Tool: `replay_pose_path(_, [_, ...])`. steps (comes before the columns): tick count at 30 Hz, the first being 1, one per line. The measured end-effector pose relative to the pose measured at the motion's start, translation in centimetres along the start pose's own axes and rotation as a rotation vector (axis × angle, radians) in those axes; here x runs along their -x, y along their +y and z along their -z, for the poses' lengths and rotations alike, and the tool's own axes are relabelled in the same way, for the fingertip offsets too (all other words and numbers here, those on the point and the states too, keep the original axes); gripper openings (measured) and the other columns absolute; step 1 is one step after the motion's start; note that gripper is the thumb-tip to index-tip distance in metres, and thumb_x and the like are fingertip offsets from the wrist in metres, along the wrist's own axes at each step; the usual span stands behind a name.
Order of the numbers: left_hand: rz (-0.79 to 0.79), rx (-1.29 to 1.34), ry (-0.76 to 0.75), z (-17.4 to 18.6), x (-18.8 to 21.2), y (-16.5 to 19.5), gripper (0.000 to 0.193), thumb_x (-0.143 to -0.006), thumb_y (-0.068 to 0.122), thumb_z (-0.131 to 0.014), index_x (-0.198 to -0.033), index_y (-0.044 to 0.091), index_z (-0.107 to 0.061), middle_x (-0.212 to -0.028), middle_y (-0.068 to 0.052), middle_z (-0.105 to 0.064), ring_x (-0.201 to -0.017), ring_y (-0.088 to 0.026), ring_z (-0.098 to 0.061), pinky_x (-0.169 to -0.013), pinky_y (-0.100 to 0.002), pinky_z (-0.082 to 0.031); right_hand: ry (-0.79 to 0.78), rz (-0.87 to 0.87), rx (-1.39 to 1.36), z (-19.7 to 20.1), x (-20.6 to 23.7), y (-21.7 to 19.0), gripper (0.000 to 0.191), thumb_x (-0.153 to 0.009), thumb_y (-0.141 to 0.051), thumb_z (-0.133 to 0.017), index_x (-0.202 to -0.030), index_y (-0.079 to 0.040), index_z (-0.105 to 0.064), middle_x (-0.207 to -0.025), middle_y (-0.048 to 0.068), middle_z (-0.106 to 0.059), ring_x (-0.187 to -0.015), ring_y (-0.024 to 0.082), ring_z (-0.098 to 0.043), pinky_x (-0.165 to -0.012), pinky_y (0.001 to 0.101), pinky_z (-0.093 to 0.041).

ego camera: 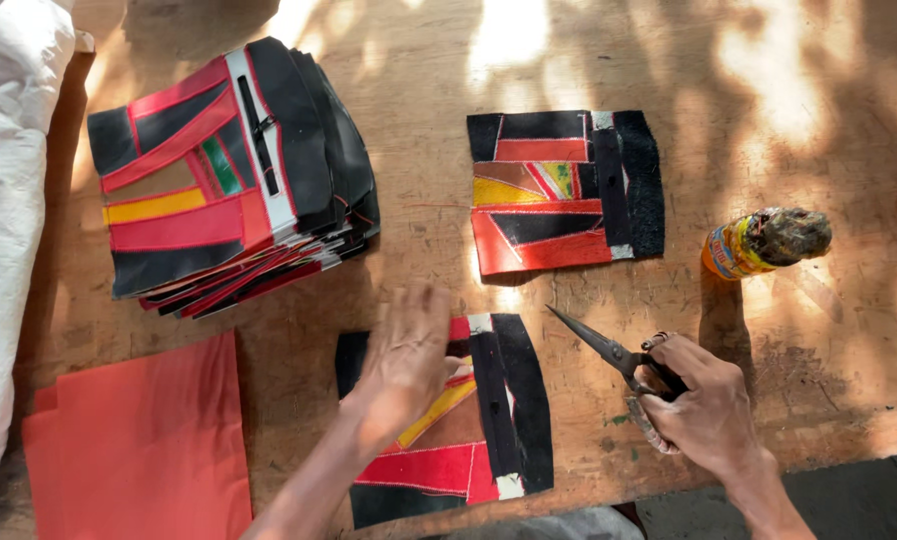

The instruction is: The person takes patchwork leather pieces one at a time from a stack, holds each on the table, and uses scissors to trim excess white edge material and threads from the black border strip. Trimmed pieces are placed on a separate stack on the table.

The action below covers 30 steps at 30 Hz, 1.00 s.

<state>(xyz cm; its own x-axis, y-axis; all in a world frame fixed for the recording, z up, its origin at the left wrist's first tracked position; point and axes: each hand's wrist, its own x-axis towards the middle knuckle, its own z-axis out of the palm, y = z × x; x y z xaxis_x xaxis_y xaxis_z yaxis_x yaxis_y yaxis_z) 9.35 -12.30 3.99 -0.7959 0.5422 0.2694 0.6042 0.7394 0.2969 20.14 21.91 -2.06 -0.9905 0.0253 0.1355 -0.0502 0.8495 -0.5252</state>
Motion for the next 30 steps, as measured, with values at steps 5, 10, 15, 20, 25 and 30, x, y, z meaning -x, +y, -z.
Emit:
replay_pose_path(5, [0.32,0.199,-0.391,0.1,-1.4,0.3,0.042,-0.075,0.022,-0.082,-0.109,0.006,-0.063,-0.113,-0.012,-0.059,-0.113,-0.033,-0.053,-0.097,-0.048,-0.043,0.104,-0.071,-0.092,1.0,-1.4,-0.5,0.022,-0.068,0.001,-0.078,-0.087,0.002,-0.067,-0.08,0.01,-0.068,-0.062,0.016,-0.064,-0.056,0.0343,-0.051])
replay_pose_path(10, [0.068,0.471,-0.174,1.6,-4.4,2.2,0.016,-0.092,0.013,-0.072,-0.107,0.007,-0.071,-0.099,-0.011,-0.073,-0.096,-0.031,-0.068,-0.084,-0.045,-0.05,0.132,-0.17,-0.265,1.9,-3.1,0.1,0.025,-0.075,-0.009,-0.085,-0.076,-0.002,-0.061,-0.064,0.005,-0.053,-0.055,0.013,-0.046,-0.049,0.0347,-0.038])
replay_pose_path(15, [-0.143,0.716,0.003,1.1,-12.2,1.9,0.016,-0.095,0.002,-0.063,-0.108,0.003,-0.072,-0.092,-0.013,-0.075,-0.083,-0.026,-0.075,-0.073,-0.04,-0.058,0.27,-0.186,-0.504,1.1,-2.2,1.6,0.022,-0.08,-0.013,-0.081,-0.076,-0.009,-0.06,-0.067,-0.003,-0.055,-0.056,0.004,-0.047,-0.046,0.024,-0.036])
replay_pose_path(20, [-0.02,0.769,-0.084,-2.7,-23.1,1.6,0.022,-0.101,0.012,-0.057,-0.111,0.013,-0.076,-0.105,-0.007,-0.079,-0.086,-0.016,-0.076,-0.074,-0.033,-0.065,0.254,-0.199,-0.503,0.8,-1.7,2.2,0.02,-0.077,-0.014,-0.082,-0.076,-0.009,-0.063,-0.062,-0.003,-0.055,-0.05,0.004,-0.048,-0.043,0.0241,-0.035])
replay_pose_path(25, [0.094,0.719,-0.137,-6.1,-30.7,1.0,0.023,-0.101,0.018,-0.057,-0.111,0.016,-0.078,-0.111,-0.009,-0.077,-0.09,-0.019,-0.074,-0.08,-0.033,-0.064,0.214,-0.172,-0.538,1.4,-2.3,1.3,0.021,-0.073,-0.007,-0.081,-0.084,-0.003,-0.065,-0.075,-0.001,-0.056,-0.062,0.004,-0.053,-0.05,0.0242,-0.044])
replay_pose_path(30, [0.025,0.278,-0.11,-7.9,-29.9,1.6,0.063,-0.094,0.036,-0.074,-0.144,0.007,-0.049,-0.148,-0.028,-0.04,-0.135,-0.041,-0.039,-0.111,-0.063,-0.029,0.235,-0.243,-0.529,2.0,-3.2,0.7,0.025,-0.073,-0.007,-0.084,-0.081,-0.001,-0.061,-0.07,-0.001,-0.053,-0.059,0.006,-0.048,-0.049,0.0237,-0.038])
